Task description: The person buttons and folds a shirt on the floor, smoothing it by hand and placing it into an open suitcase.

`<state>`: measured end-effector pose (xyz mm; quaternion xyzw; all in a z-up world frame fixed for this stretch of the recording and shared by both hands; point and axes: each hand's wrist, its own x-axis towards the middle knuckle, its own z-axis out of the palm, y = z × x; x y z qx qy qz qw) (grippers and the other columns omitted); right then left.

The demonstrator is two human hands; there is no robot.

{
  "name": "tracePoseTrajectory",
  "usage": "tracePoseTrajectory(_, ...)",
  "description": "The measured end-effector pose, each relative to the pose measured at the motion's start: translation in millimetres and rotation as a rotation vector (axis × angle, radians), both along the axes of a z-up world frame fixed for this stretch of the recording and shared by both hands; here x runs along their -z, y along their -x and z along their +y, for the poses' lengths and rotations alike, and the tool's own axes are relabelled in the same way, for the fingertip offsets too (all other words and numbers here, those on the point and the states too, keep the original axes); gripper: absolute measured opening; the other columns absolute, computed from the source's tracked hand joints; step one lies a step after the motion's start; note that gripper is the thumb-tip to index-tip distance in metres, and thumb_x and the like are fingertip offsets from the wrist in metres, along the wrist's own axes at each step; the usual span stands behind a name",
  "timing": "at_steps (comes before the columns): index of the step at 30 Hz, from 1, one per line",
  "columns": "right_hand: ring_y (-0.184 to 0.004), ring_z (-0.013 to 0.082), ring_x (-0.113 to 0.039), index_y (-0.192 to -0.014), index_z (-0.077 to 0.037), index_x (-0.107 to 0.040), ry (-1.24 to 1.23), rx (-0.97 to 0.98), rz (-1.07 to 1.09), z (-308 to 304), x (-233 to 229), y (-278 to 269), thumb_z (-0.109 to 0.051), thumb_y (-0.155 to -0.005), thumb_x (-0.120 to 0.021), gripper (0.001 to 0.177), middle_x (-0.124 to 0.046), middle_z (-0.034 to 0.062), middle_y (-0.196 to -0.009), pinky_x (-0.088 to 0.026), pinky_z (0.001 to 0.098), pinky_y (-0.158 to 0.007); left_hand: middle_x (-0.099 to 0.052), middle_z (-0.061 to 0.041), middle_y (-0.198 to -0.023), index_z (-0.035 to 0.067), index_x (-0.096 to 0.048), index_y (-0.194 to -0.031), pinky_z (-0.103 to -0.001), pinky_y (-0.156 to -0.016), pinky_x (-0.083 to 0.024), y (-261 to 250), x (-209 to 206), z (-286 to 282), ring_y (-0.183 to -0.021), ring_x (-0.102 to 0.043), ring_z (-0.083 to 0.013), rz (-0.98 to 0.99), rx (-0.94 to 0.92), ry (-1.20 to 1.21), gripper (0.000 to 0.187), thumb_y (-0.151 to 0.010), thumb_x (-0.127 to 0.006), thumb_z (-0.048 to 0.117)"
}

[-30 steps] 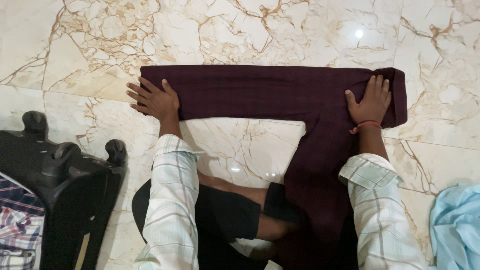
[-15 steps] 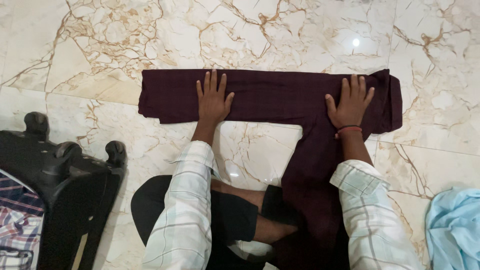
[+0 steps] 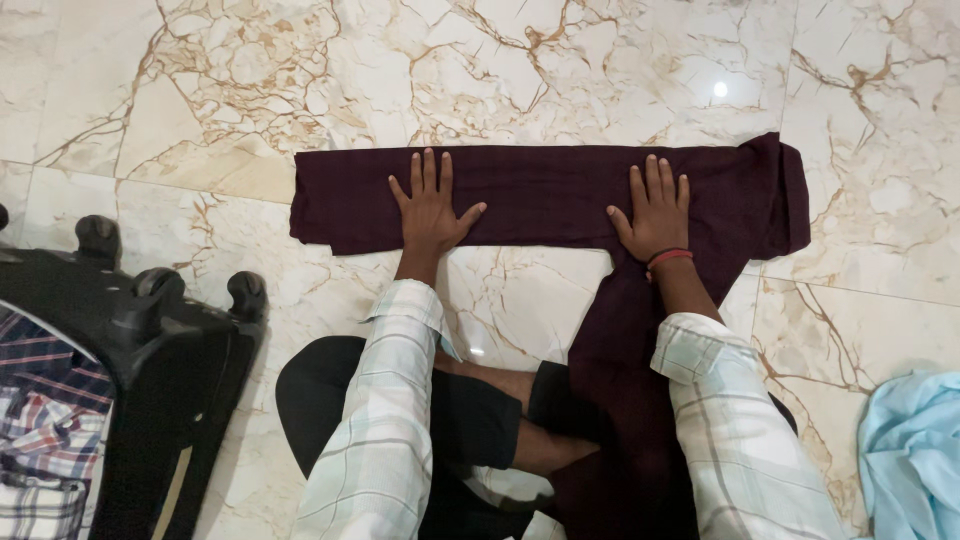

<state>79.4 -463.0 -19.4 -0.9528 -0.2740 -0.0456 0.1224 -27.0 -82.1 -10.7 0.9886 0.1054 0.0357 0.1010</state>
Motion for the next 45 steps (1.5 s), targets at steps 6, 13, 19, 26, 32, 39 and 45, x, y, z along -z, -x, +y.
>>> tracePoseTrajectory(6,-0.159,0.0373,-0.018,-0.162,-0.005,-0.036,0.088,-0.006,0.032,-6,6,15,-0.060,-0.105,-0.039,0.080,-0.025,0.0216,-0.170,-0.011,0.0608,-0.126,-0.017,-0.016,-0.171,0.015,-0.023,-0.164,-0.080,-0.115,-0.007,15,-7,-6,-0.158,-0.011,-0.0362,0.116,-0.023,-0.014,0.105,-0.089,-0.043,0.085)
tracePoseTrajectory(13,-0.157,0.0340,-0.012,-0.161,-0.010,-0.027,0.315,0.010,0.216,-3,-18,18,-0.063,-0.095,-0.047,0.087,-0.015,0.0164,-0.170,-0.013,0.0555,-0.123,-0.012,-0.017,-0.170,0.013,-0.018,-0.163,-0.079,-0.113,-0.006,19,-1,-11,-0.156,-0.007,-0.0377,0.271,-0.052,-0.050,0.106,-0.088,-0.041,0.084)
tracePoseTrajectory(19,-0.158,0.0300,-0.014,-0.161,-0.018,-0.028,0.501,-0.072,0.547,-16,-69,28,-0.060,-0.090,-0.059,0.088,-0.012,0.0107,-0.172,-0.021,0.0505,-0.124,-0.020,-0.020,-0.168,0.010,-0.028,-0.161,-0.075,-0.116,-0.012,21,-11,-43,-0.155,-0.016,-0.0406,0.292,0.045,-0.045,0.093,-0.092,-0.060,0.063)
tracePoseTrajectory(26,-0.146,0.0327,-0.045,-0.156,-0.014,-0.042,0.447,-0.111,0.744,-31,-129,49,-0.056,-0.089,-0.065,0.082,-0.041,0.0106,-0.163,-0.040,0.0421,-0.118,-0.035,-0.018,-0.163,0.015,-0.041,-0.155,-0.068,-0.118,-0.024,41,-71,-91,-0.150,-0.032,-0.0401,0.490,0.273,0.070,0.082,-0.088,-0.068,0.054)
tracePoseTrajectory(32,-0.142,0.0320,-0.048,-0.156,-0.020,-0.040,0.552,-0.260,0.684,-51,-168,108,-0.057,-0.089,-0.064,0.081,-0.042,0.0088,-0.160,-0.042,0.0427,-0.115,-0.054,-0.019,-0.149,0.005,-0.046,-0.152,-0.045,-0.109,-0.043,120,-138,-150,-0.133,-0.054,-0.0357,0.398,0.805,0.609,0.080,-0.093,-0.067,0.056)
tracePoseTrajectory(39,-0.137,0.0307,-0.054,-0.153,-0.015,-0.044,0.116,-0.118,0.845,-70,-135,148,-0.055,-0.088,-0.064,0.079,-0.052,0.0123,-0.153,-0.045,0.0409,-0.112,-0.034,-0.019,-0.160,0.013,-0.044,-0.151,-0.054,-0.113,-0.033,227,-183,-206,-0.146,-0.033,-0.0379,0.450,1.188,0.262,0.096,-0.072,-0.081,0.055)
tracePoseTrajectory(45,-0.133,0.0324,-0.060,-0.149,-0.015,-0.052,0.275,0.004,0.862,-79,-105,148,-0.052,-0.091,-0.064,0.070,-0.063,0.0137,-0.143,-0.046,0.0413,-0.111,-0.031,-0.016,-0.163,0.017,-0.048,-0.149,-0.061,-0.115,-0.032,256,-158,-218,-0.150,-0.030,-0.0362,0.292,1.070,0.110,0.090,-0.069,-0.085,0.037)
